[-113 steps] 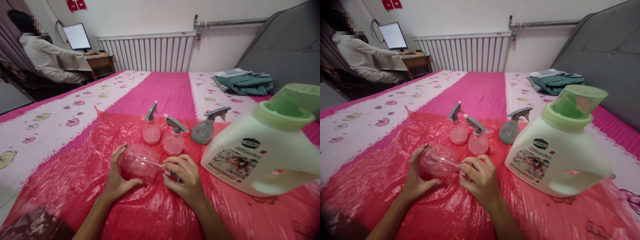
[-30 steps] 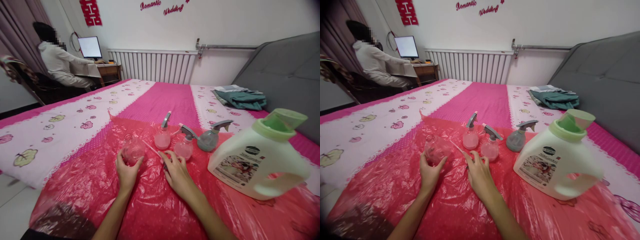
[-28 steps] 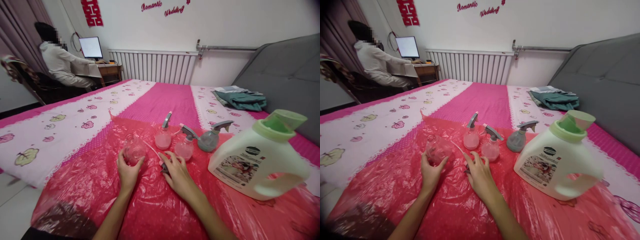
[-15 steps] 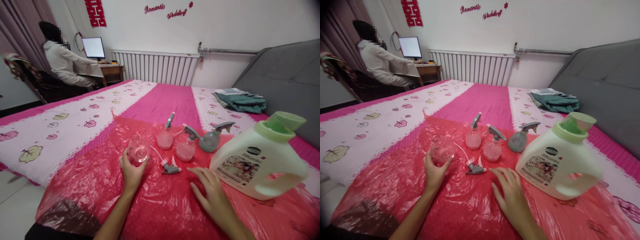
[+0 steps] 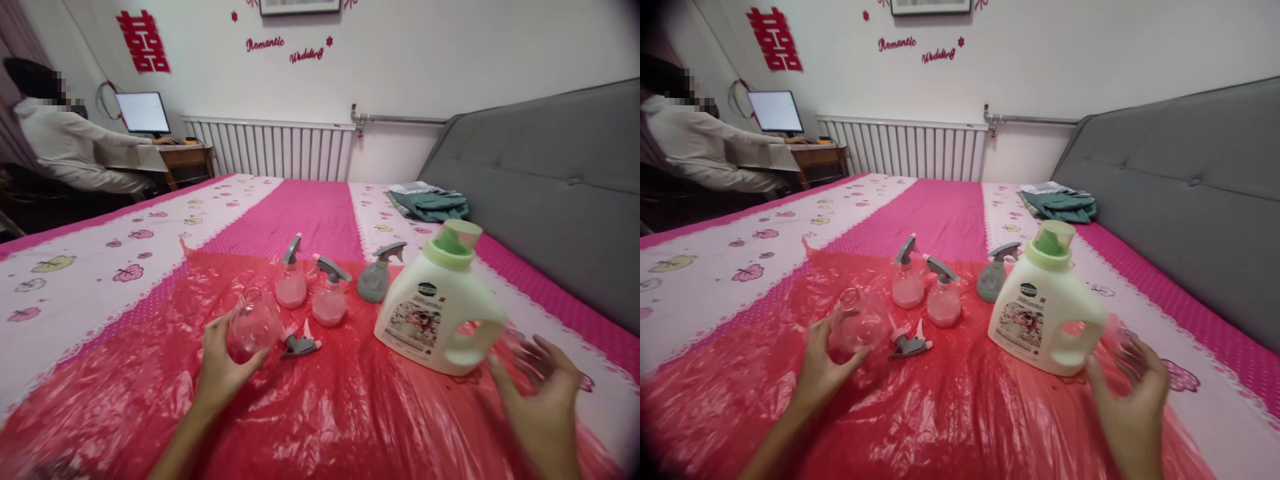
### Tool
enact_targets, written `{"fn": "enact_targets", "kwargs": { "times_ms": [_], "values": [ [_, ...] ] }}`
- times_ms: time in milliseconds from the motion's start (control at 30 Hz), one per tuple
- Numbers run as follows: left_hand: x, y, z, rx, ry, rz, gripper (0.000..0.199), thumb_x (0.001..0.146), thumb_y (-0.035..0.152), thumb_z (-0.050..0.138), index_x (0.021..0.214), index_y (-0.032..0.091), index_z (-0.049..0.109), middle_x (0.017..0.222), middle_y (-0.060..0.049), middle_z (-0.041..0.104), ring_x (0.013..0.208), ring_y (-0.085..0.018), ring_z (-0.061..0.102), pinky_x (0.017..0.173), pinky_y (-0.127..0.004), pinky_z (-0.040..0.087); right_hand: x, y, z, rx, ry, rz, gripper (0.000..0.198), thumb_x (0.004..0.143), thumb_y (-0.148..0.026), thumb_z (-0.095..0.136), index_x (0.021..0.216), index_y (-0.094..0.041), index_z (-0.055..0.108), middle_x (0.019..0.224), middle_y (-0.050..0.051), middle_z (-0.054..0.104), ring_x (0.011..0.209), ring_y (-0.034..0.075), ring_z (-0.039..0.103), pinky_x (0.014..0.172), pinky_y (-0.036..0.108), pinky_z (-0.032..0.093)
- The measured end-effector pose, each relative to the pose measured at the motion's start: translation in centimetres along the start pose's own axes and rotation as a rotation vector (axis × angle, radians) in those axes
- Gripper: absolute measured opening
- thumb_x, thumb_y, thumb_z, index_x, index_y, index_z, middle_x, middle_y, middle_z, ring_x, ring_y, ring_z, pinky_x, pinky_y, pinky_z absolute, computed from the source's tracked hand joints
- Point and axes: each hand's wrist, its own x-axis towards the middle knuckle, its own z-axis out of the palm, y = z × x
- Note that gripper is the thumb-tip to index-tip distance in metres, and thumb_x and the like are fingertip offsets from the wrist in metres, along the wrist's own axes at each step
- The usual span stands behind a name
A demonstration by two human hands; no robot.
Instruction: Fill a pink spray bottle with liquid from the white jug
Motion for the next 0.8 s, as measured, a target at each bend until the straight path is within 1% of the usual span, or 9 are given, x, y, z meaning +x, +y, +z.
{"fn": "enact_targets", "kwargs": {
  "times_ms": [100, 200, 233, 300, 367, 467, 600, 700, 800],
  "values": [
    [-0.9, 2.7, 0.0, -0.067, -0.157, 0.041, 0.068, 0.070, 0.046, 0.079, 0.131, 0.023, 0.059, 0.131, -0.013, 0.061, 0.127, -0.036, 0.059, 0.111, -0.058, 0.047, 0.8, -0.3, 0.2, 0.069, -0.044, 0.023, 0.094, 0.078, -0.064, 0.074, 0.156, -0.023, 0.039, 0.145, 0.015, 0.048, 0.131, 0.036, 0.053, 0.113, 0.055, 0.045],
    [-2.2, 5.4, 1.1, -0.142, -0.322, 0.066, 0.069, 0.070, 0.038, 0.080, 0.134, 0.025, 0.058, 0.130, -0.012, 0.062, 0.124, -0.035, 0.063, 0.108, -0.058, 0.052, 1.8, -0.4, 0.5, 0.075, -0.179, 0.047, 0.085, 0.083, -0.065, 0.071, 0.153, -0.025, 0.043, 0.143, 0.013, 0.052, 0.131, 0.033, 0.053, 0.117, 0.050, 0.043],
    [-2.6, 6.1, 1.6, -0.153, -0.364, 0.077, 0.070, 0.069, 0.036, 0.081, 0.135, 0.026, 0.058, 0.129, -0.012, 0.062, 0.123, -0.035, 0.064, 0.108, -0.058, 0.052, 2.2, -0.2, 0.7, 0.071, -0.222, 0.054, 0.081, 0.083, -0.067, 0.069, 0.149, -0.024, 0.047, 0.143, 0.012, 0.053, 0.130, 0.033, 0.054, 0.116, 0.049, 0.044],
    [-3.2, 7.1, 2.6, -0.163, -0.437, 0.108, 0.074, 0.067, 0.033, 0.082, 0.137, 0.027, 0.057, 0.131, -0.013, 0.061, 0.124, -0.035, 0.063, 0.108, -0.059, 0.052, 3.0, 0.3, 1.0, 0.079, -0.291, 0.055, 0.080, 0.083, -0.071, 0.066, 0.143, -0.022, 0.050, 0.140, 0.012, 0.055, 0.127, 0.032, 0.057, 0.113, 0.047, 0.047],
    [-3.8, 7.5, 3.5, -0.164, -0.484, 0.135, 0.077, 0.067, 0.033, 0.083, 0.139, 0.027, 0.056, 0.136, -0.014, 0.060, 0.127, -0.037, 0.061, 0.109, -0.061, 0.051, 3.5, 1.0, 1.4, 0.087, -0.360, 0.063, 0.077, 0.083, -0.074, 0.065, 0.136, -0.019, 0.054, 0.134, 0.012, 0.059, 0.121, 0.031, 0.060, 0.106, 0.044, 0.052],
    [-4.7, 7.1, 4.7, -0.174, -0.500, 0.189, 0.082, 0.066, 0.039, 0.085, 0.141, 0.026, 0.054, 0.136, -0.014, 0.059, 0.129, -0.038, 0.059, 0.108, -0.063, 0.051, 3.6, 1.8, 1.5, 0.100, -0.396, 0.084, 0.068, 0.086, -0.076, 0.060, 0.123, -0.019, 0.061, 0.123, 0.011, 0.065, 0.113, 0.028, 0.064, 0.094, 0.036, 0.056],
    [-6.1, 5.9, 6.1, -0.138, -0.427, 0.267, 0.088, 0.062, 0.051, 0.089, 0.139, 0.023, 0.056, 0.132, -0.016, 0.060, 0.126, -0.040, 0.058, 0.107, -0.062, 0.052, 3.1, 2.2, 1.2, 0.135, -0.368, 0.098, 0.062, 0.089, -0.074, 0.059, 0.117, -0.019, 0.064, 0.117, 0.010, 0.067, 0.106, 0.025, 0.066, 0.083, 0.029, 0.058],
    [-6.5, 5.5, 6.6, -0.068, -0.400, 0.267, 0.085, 0.069, 0.053, 0.086, 0.142, 0.023, 0.054, 0.133, -0.016, 0.061, 0.126, -0.040, 0.056, 0.107, -0.062, 0.050, 2.6, 2.5, 1.0, 0.154, -0.346, 0.101, 0.064, 0.087, -0.073, 0.064, 0.122, -0.020, 0.062, 0.121, 0.010, 0.066, 0.108, 0.025, 0.066, 0.086, 0.030, 0.059],
    [-6.4, 5.5, 6.8, -0.015, -0.430, 0.264, 0.083, 0.073, 0.053, 0.083, 0.144, 0.022, 0.053, 0.134, -0.017, 0.062, 0.126, -0.040, 0.055, 0.106, -0.063, 0.049, 2.0, 3.2, 1.1, 0.154, -0.329, 0.130, 0.071, 0.085, -0.074, 0.067, 0.132, -0.022, 0.059, 0.130, 0.010, 0.063, 0.114, 0.027, 0.065, 0.092, 0.034, 0.059]
  ]
}}
